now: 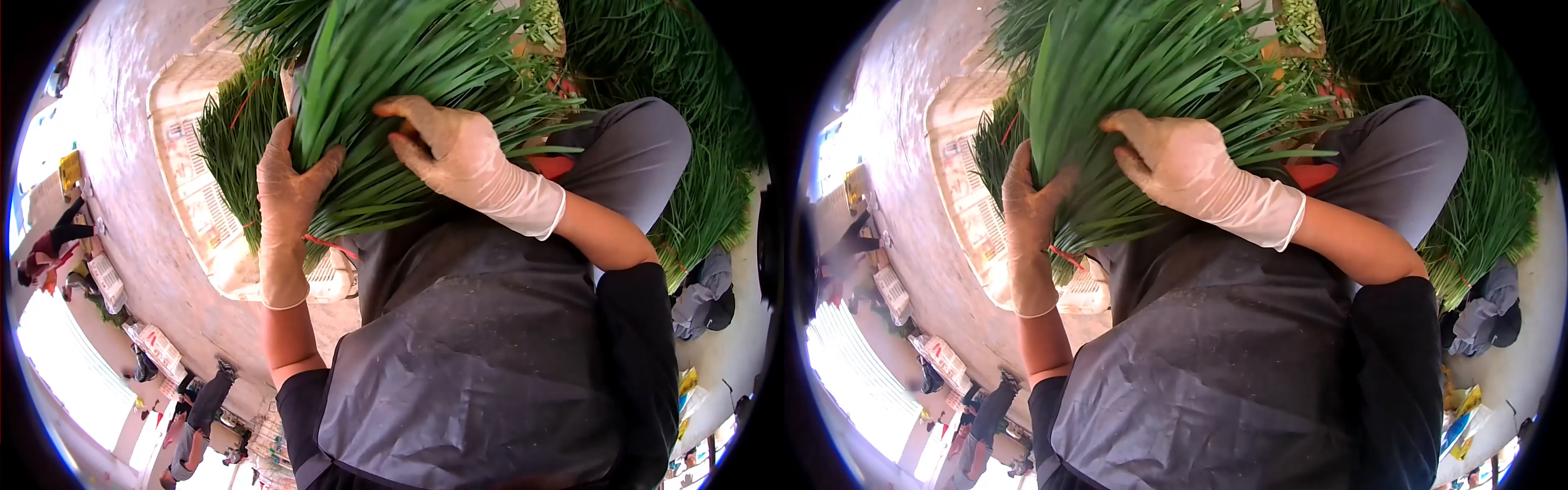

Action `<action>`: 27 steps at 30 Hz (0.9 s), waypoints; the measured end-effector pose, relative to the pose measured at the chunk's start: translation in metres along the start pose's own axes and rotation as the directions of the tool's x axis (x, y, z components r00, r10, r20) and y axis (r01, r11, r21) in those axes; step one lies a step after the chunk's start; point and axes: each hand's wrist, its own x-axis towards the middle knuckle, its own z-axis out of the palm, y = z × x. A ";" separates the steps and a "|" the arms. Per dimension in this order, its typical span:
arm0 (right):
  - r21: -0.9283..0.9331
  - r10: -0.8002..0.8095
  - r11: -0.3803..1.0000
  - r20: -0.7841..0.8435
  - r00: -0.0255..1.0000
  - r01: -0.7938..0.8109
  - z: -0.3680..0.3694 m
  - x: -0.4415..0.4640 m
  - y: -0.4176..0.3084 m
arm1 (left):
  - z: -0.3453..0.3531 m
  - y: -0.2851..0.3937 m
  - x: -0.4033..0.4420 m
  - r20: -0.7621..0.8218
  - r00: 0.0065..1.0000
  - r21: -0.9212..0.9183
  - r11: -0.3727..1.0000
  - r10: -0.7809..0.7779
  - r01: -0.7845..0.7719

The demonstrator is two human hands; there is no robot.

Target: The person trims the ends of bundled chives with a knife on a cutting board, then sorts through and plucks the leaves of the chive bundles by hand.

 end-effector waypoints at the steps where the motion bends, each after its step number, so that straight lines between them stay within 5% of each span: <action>1: 0.052 -0.002 0.999 -0.048 0.999 0.005 0.000 -0.002 0.002 | 0.002 0.002 0.001 -0.025 0.999 -0.086 0.995 -0.048 0.046; 5: 0.023 0.024 0.999 0.016 1.000 -0.024 -0.006 -0.008 0.009 | -0.001 0.012 0.007 0.002 0.988 -0.313 0.938 -0.154 0.147; 9: -0.480 -0.253 0.843 0.043 0.966 0.242 -0.006 -0.003 0.015 | -0.006 0.005 0.012 0.046 0.986 -0.341 0.925 -0.159 0.165; 13: -0.484 -0.388 0.816 -0.055 0.920 0.315 0.003 0.004 0.014 | -0.004 0.002 0.010 0.005 0.990 -0.352 0.926 -0.141 0.134; 19: -0.548 -0.247 0.749 0.292 0.924 0.373 0.000 -0.001 0.000 | -0.006 -0.005 0.012 -0.025 0.991 -0.357 0.927 -0.130 0.113; 24: -0.470 -0.373 0.779 0.185 0.909 0.415 -0.009 -0.010 0.004 | -0.007 -0.007 0.011 -0.002 0.991 -0.462 0.879 -0.135 0.118; 27: -0.324 -0.194 0.897 0.321 0.927 0.300 -0.016 -0.011 0.010 | -0.010 -0.005 0.010 0.014 0.983 -0.455 0.874 -0.182 0.168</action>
